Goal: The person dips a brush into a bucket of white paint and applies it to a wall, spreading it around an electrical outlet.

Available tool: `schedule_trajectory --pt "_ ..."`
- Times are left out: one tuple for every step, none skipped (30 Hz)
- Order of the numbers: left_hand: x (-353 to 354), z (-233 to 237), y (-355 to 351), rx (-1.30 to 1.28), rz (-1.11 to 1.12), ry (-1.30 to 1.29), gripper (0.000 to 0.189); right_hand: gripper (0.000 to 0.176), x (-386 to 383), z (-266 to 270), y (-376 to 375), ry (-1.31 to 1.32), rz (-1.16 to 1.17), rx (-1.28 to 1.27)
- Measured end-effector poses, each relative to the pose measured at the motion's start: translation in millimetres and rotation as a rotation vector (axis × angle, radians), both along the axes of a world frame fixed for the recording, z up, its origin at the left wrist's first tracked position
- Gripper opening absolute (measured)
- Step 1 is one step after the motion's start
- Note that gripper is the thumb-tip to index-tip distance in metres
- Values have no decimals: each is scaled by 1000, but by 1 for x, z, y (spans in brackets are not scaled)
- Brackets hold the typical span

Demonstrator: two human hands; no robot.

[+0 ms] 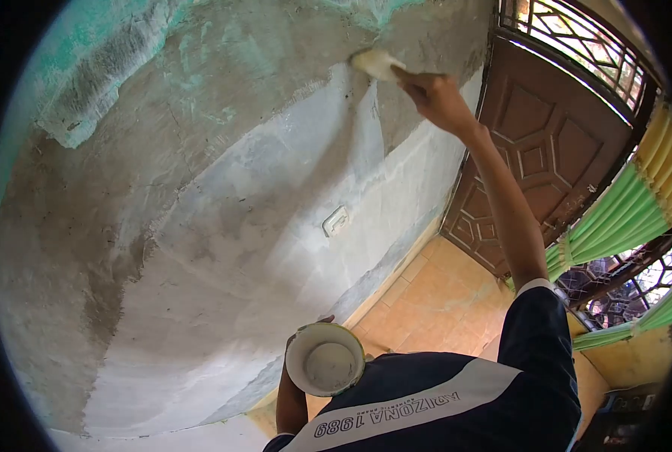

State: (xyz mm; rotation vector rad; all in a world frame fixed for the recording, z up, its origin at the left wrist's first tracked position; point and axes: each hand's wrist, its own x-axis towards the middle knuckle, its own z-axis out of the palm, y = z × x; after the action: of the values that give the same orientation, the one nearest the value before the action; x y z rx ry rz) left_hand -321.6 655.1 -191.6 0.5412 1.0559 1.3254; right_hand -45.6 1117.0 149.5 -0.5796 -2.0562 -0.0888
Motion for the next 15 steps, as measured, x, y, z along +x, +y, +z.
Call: schedule_trajectory --pt "-1 -3 -1 1 -6 1 50 38 -5 -13 2 -21 25 -40" --pt "-2 -5 -2 0 -5 1 50 37 -9 -28 5 -41 49 -81" --pt "-2 -6 -2 19 -14 24 50 36 -13 -47 5 -29 51 -102" --pt "-3 -7 -1 37 -24 46 50 35 -14 -60 1 -26 58 -134" --pt "-3 -5 0 39 -24 47 50 35 -13 -74 -3 -74 35 -173" --pt "-4 -2 0 -2 -20 -51 50 34 -10 -85 -6 -122 14 -212" --pt "-4 1 0 -45 -17 -148 50 34 -7 -98 -7 -122 13 -213" --pt "-3 4 1 -49 -20 -148 50 33 -2 -109 -9 -194 14 -265" --pt "-2 9 2 -58 -8 -219 47 33 4 -117 -9 -267 14 -318" --pt "-1 12 4 -67 5 -289 44 33 8 -120 -5 -267 11 -320" --pt "1 16 4 -69 3 -289 44 34 11 -120 -3 -378 -8 -352" --pt "2 20 5 -66 -6 -276 45 35 13 -119 1 -489 -28 -384" --pt "2 22 7 -60 -14 -262 45 35 11 -108 1 -486 -30 -382" --pt "1 20 8 -56 -14 -260 45 34 9 -94 4 -443 -9 -315" --pt "1 17 8 -52 -22 -176 47 33 6 -77 8 -400 11 -249"
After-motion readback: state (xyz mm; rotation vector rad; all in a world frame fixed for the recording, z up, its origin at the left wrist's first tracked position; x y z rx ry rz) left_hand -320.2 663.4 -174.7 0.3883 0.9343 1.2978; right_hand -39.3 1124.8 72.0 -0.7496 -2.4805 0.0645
